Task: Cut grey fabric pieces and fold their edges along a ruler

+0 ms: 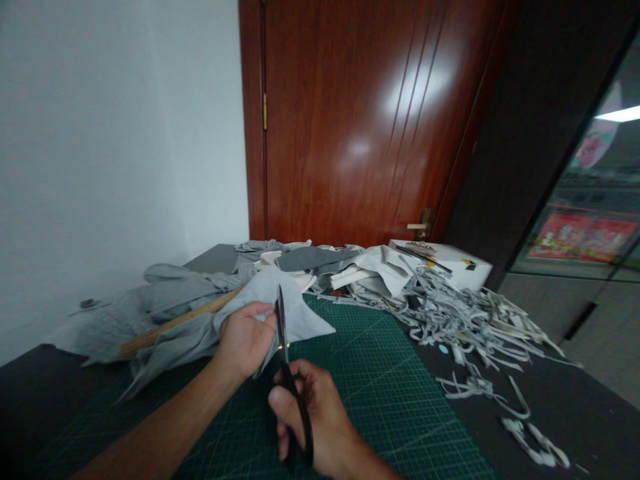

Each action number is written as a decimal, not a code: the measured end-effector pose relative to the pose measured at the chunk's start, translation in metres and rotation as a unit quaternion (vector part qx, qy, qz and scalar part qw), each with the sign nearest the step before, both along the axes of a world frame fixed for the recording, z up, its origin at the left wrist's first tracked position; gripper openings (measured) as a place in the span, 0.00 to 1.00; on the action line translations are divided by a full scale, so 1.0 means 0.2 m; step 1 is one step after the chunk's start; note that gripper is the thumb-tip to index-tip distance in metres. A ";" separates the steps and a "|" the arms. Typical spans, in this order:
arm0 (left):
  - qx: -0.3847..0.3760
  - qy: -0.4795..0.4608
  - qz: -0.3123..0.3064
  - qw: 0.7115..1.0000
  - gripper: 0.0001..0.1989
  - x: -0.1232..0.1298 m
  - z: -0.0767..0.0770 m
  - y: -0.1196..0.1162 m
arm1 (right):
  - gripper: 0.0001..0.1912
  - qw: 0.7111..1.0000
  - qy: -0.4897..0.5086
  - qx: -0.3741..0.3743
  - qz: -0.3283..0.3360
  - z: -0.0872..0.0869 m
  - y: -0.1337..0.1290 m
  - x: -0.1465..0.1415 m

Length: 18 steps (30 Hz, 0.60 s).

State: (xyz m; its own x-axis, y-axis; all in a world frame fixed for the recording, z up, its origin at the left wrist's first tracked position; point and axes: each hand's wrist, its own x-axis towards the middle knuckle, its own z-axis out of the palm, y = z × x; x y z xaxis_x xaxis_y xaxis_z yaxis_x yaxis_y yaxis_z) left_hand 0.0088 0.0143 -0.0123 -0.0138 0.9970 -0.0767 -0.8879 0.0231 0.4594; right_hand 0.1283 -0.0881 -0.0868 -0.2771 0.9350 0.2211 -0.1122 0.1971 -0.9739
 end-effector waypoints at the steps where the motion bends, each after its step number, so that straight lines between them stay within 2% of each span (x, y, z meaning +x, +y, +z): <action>1: -0.005 -0.009 -0.007 1.000 0.21 0.00 0.01 -0.01 | 0.35 1.000 0.007 0.003 0.004 0.00 0.00 0.00; 7: 0.003 -0.043 -0.066 0.997 0.14 0.03 0.05 -0.09 | 0.33 0.998 0.049 0.019 0.035 -0.02 0.00 0.00; 12: 0.033 -0.052 -0.070 0.996 0.13 0.06 0.02 -0.12 | 0.32 0.995 0.087 0.021 0.040 -0.02 0.00 -0.01; 14: 0.032 -0.034 -0.106 0.993 0.15 0.07 0.00 -0.14 | 0.32 0.995 0.093 0.021 0.038 -0.01 0.00 -0.01; 18: 0.012 0.031 -0.212 0.977 0.26 0.07 -0.03 -0.16 | 0.31 0.995 0.091 0.020 0.037 -0.01 0.00 -0.01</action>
State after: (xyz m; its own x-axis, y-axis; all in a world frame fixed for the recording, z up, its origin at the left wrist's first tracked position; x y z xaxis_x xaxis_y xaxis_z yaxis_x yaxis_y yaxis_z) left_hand 0.0227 -0.0183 -0.0190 0.3961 0.9160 -0.0642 -0.7722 0.3702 0.5164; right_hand 0.1265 -0.0890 -0.0887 -0.2966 0.9032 0.3103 -0.3018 0.2196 -0.9277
